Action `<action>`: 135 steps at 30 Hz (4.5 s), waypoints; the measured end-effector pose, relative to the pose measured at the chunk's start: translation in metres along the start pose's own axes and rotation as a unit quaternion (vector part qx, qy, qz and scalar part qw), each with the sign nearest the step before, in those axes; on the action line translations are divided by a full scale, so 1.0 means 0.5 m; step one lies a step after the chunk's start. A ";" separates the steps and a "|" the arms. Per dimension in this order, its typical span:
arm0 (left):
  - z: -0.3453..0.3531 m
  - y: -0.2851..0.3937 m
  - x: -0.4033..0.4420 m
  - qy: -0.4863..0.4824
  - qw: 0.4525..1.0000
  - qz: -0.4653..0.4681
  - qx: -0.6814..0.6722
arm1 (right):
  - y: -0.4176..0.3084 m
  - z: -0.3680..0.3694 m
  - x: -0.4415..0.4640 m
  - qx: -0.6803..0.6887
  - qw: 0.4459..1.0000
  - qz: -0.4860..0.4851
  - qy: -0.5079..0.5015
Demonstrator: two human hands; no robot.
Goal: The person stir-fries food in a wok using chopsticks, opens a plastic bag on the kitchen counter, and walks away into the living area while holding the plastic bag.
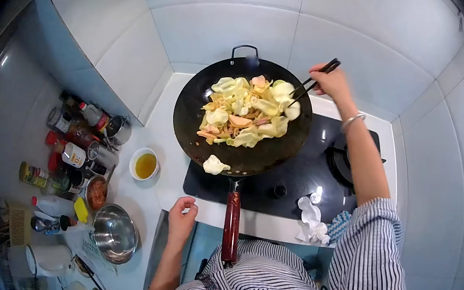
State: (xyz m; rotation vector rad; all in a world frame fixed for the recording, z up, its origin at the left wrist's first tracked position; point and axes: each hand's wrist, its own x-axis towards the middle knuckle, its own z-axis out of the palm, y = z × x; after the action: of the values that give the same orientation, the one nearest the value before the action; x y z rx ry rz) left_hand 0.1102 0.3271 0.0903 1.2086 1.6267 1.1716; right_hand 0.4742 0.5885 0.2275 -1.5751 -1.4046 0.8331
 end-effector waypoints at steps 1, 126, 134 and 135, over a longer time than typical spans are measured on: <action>0.008 -0.003 0.002 -0.013 1.000 0.007 -0.011 | 0.024 0.026 0.020 0.005 1.000 0.022 -0.003; -0.061 -0.030 -0.070 -0.003 0.974 -0.166 -0.155 | 0.022 0.183 -0.041 0.110 0.967 -0.213 -0.088; -0.060 -0.018 -0.071 -0.001 0.976 -0.156 -0.150 | 0.054 0.348 -0.099 0.043 0.923 -0.349 -0.154; -0.062 -0.021 -0.073 0.003 0.976 -0.155 -0.154 | 0.046 0.347 -0.110 0.008 0.918 -0.356 -0.173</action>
State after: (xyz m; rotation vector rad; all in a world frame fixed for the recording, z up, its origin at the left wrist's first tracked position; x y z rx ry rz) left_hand 0.0876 0.2836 0.0907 0.7259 1.5059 1.1714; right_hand 0.3210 0.5611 0.1304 -0.7968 -2.0343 0.6757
